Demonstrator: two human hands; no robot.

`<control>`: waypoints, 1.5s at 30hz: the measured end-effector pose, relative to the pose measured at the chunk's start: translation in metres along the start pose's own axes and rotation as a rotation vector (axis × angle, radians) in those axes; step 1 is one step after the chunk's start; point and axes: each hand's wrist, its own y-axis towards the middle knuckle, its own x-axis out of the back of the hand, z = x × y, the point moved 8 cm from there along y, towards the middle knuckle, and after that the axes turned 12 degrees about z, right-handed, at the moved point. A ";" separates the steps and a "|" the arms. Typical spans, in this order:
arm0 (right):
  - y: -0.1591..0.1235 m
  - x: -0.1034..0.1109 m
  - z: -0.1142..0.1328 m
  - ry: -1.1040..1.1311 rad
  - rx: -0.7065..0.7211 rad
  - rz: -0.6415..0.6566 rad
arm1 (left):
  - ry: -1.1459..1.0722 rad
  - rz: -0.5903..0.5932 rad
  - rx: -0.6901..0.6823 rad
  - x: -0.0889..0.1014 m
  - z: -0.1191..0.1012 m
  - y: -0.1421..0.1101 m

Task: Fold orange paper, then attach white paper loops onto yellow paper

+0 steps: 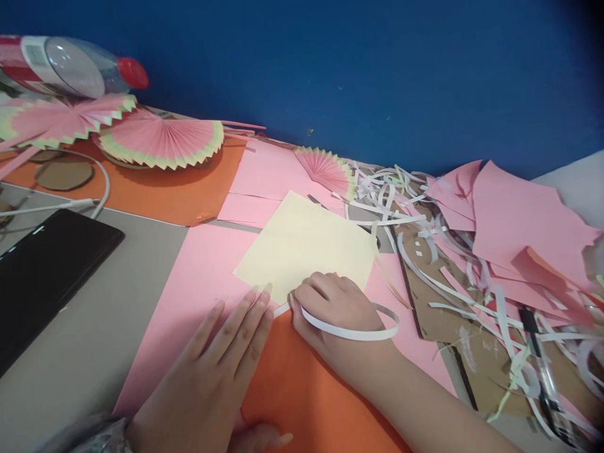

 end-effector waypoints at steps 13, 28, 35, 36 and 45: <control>0.001 0.001 -0.002 0.062 -0.025 0.028 | 0.023 0.010 -0.026 -0.001 0.000 0.002; 0.002 0.003 -0.002 0.110 -0.039 0.052 | -0.017 0.023 0.027 -0.004 0.001 -0.001; 0.005 0.001 -0.004 0.106 -0.013 0.074 | -0.035 0.087 -0.035 -0.003 0.001 0.006; 0.005 0.000 -0.004 0.108 -0.009 0.082 | -0.041 0.113 -0.048 -0.004 0.000 0.007; -0.003 0.008 -0.010 -0.128 -0.148 0.017 | -0.056 0.169 -0.033 -0.010 0.001 0.008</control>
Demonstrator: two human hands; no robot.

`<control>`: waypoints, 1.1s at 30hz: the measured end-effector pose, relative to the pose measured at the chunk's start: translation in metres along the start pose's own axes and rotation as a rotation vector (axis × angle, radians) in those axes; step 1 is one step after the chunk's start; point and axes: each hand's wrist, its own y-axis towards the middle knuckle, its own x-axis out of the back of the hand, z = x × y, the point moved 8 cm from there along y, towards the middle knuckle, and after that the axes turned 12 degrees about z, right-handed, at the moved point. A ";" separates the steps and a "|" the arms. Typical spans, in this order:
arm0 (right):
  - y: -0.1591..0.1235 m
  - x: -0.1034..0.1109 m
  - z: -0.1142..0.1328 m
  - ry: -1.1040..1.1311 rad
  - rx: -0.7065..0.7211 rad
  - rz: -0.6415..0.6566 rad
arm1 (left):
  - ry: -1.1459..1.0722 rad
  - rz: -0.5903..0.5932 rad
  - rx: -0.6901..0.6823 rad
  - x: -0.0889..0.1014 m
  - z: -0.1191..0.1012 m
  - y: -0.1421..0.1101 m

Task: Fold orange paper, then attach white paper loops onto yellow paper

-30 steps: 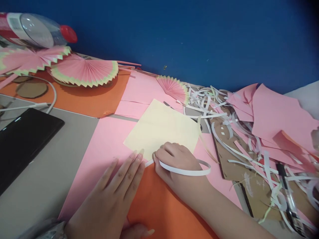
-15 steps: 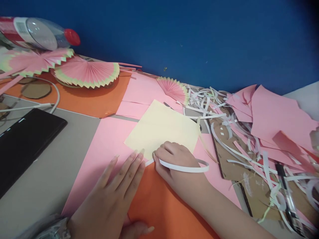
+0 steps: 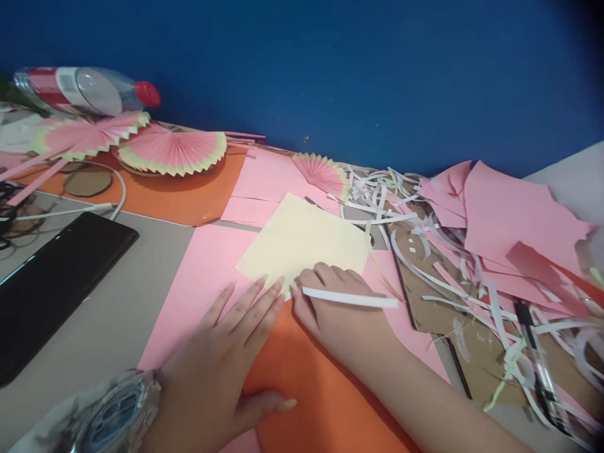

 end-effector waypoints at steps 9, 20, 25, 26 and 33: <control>-0.002 0.004 0.003 0.204 0.142 0.015 | 0.046 -0.097 0.016 0.008 -0.009 -0.011; -0.002 0.003 0.009 0.290 0.217 0.102 | 0.010 -0.027 -0.026 0.003 -0.010 -0.002; 0.004 0.010 0.012 0.180 0.210 0.163 | -0.004 -0.061 0.047 0.003 -0.008 -0.005; 0.006 0.011 0.013 0.147 0.206 0.169 | 0.002 -0.075 0.066 0.003 -0.009 -0.006; 0.017 0.015 0.028 0.213 0.301 0.192 | 0.021 -0.154 0.134 0.005 -0.011 -0.016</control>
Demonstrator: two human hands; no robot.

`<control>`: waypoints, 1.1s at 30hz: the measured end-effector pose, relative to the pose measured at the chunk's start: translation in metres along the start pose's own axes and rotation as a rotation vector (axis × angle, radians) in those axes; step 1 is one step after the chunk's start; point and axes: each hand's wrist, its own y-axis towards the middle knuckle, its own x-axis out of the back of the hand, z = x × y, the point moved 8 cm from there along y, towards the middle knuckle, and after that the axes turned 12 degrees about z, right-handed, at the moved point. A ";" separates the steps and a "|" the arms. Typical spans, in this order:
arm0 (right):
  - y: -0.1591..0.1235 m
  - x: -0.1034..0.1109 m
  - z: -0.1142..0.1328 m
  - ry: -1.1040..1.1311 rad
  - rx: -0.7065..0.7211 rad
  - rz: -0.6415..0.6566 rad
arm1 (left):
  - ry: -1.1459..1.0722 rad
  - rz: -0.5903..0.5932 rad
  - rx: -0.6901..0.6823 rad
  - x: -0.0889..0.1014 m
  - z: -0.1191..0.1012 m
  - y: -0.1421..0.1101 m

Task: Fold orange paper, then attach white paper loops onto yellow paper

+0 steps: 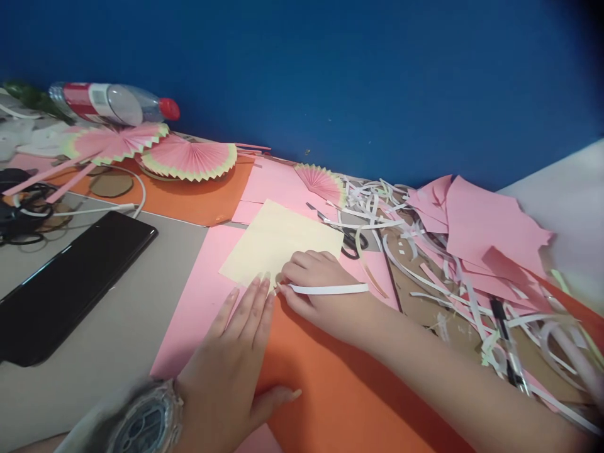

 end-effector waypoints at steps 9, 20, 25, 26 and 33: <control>0.001 -0.008 -0.007 0.182 0.031 -0.103 | -0.091 0.073 0.025 -0.003 0.009 0.001; 0.006 -0.009 -0.007 0.067 0.045 -0.138 | -0.009 0.050 -0.024 -0.003 0.006 0.000; 0.008 -0.013 -0.008 0.015 0.004 -0.117 | -0.018 0.125 -0.002 -0.006 0.009 0.004; 0.008 -0.014 -0.008 0.014 -0.002 -0.114 | -0.013 0.136 0.001 -0.008 0.009 0.004; 0.008 -0.014 -0.009 0.024 0.006 -0.130 | 0.016 0.127 -0.001 -0.012 0.011 0.004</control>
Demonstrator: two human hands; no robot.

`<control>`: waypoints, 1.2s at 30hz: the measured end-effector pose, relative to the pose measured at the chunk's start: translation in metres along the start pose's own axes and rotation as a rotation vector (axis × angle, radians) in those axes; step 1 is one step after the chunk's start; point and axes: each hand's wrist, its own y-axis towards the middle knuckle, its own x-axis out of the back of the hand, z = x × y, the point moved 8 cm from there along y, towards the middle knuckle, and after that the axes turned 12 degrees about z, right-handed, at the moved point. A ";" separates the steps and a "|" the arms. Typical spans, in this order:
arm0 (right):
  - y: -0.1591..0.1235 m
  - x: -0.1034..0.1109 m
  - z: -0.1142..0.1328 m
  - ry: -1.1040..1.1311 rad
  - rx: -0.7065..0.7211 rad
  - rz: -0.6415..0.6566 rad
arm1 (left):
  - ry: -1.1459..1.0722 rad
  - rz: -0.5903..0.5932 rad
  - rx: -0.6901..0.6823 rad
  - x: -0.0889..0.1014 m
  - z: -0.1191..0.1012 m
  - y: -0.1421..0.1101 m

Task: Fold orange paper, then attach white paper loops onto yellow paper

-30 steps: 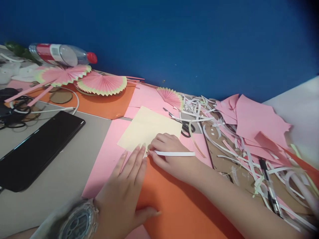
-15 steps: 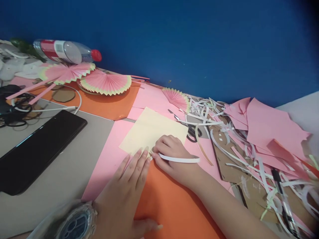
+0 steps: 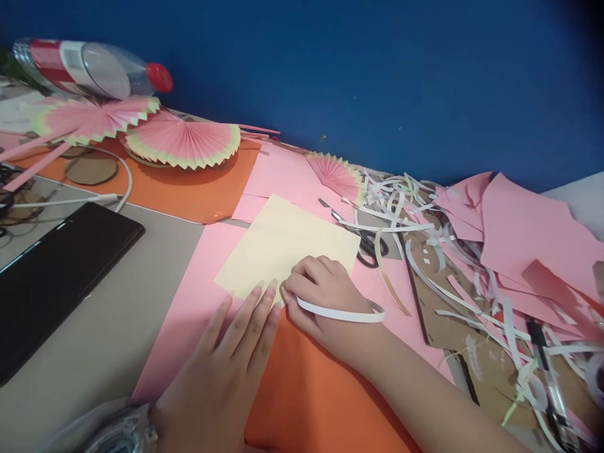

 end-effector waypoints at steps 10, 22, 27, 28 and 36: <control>0.000 -0.001 0.000 0.017 -0.002 -0.002 | 0.020 -0.009 -0.018 0.001 -0.003 -0.001; 0.000 0.003 -0.007 -0.014 -0.064 0.003 | -0.086 0.005 -0.038 0.003 0.000 0.006; -0.004 0.008 -0.011 0.123 0.000 -0.028 | -0.087 0.015 -0.047 0.000 -0.001 0.004; -0.004 0.008 -0.012 0.148 0.008 -0.037 | -0.086 0.012 -0.053 0.001 -0.001 0.005; -0.002 0.004 -0.013 0.125 -0.018 -0.003 | -0.098 0.019 -0.062 0.003 0.001 0.008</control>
